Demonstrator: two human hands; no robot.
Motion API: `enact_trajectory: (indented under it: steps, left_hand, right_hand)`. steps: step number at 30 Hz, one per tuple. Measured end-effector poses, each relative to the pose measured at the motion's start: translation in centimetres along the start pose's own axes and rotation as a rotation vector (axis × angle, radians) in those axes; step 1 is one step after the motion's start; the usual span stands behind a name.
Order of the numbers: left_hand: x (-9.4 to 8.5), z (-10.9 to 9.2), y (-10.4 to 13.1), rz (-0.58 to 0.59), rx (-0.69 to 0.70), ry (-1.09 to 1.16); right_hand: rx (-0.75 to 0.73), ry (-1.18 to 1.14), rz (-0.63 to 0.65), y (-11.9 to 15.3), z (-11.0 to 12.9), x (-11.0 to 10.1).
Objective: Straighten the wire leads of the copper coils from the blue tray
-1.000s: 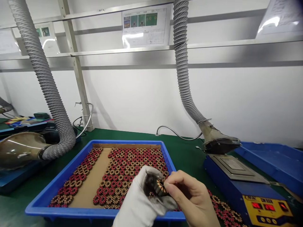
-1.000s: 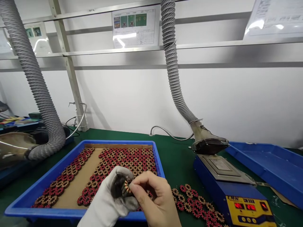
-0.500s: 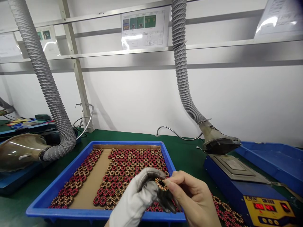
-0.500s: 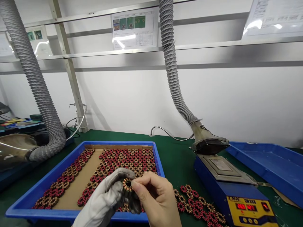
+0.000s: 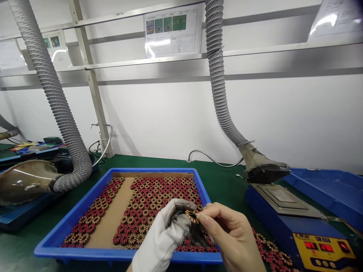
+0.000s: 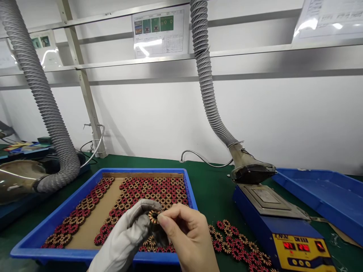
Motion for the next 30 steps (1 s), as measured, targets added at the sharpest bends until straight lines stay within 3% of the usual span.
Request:
enact_trajectory:
  steps: [4,11,15,21,26,30]
  left_hand:
    - [0.01,0.34,-0.04,-0.007,-0.041,0.056]
    - [-0.71,0.86,-0.47,0.076,-0.048,0.012]
    - [-0.63,0.8,-0.22,0.024,-0.086,0.041]
    - [-0.09,0.76,-0.05,0.056,-0.162,0.177]
    - [-0.13,0.91,-0.24,0.06,-0.141,0.213]
    - [-0.29,0.91,-0.3,0.054,-0.114,0.145]
  right_hand:
    - [0.028,-0.018,-0.09,0.02,0.42,0.24]
    - [0.004,-0.016,-0.082,0.23,0.9,0.26]
    - [0.004,-0.017,-0.097,0.13,0.88,0.37]
    - [0.023,-0.093,-0.093,-0.02,0.64,0.35]
    - [0.035,-0.09,-0.085,0.05,0.61,0.27]
    - [-0.07,-0.057,-0.108,0.16,0.7,0.43]
Point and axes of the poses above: each hand's wrist, its own y-axis away from the middle knuckle, its own x-axis out of the palm, z = x × y, the point moved 2 cm from there along -y, towards the middle knuckle, and after that the axes turned 15 degrees about y, right-handed, at the moved point
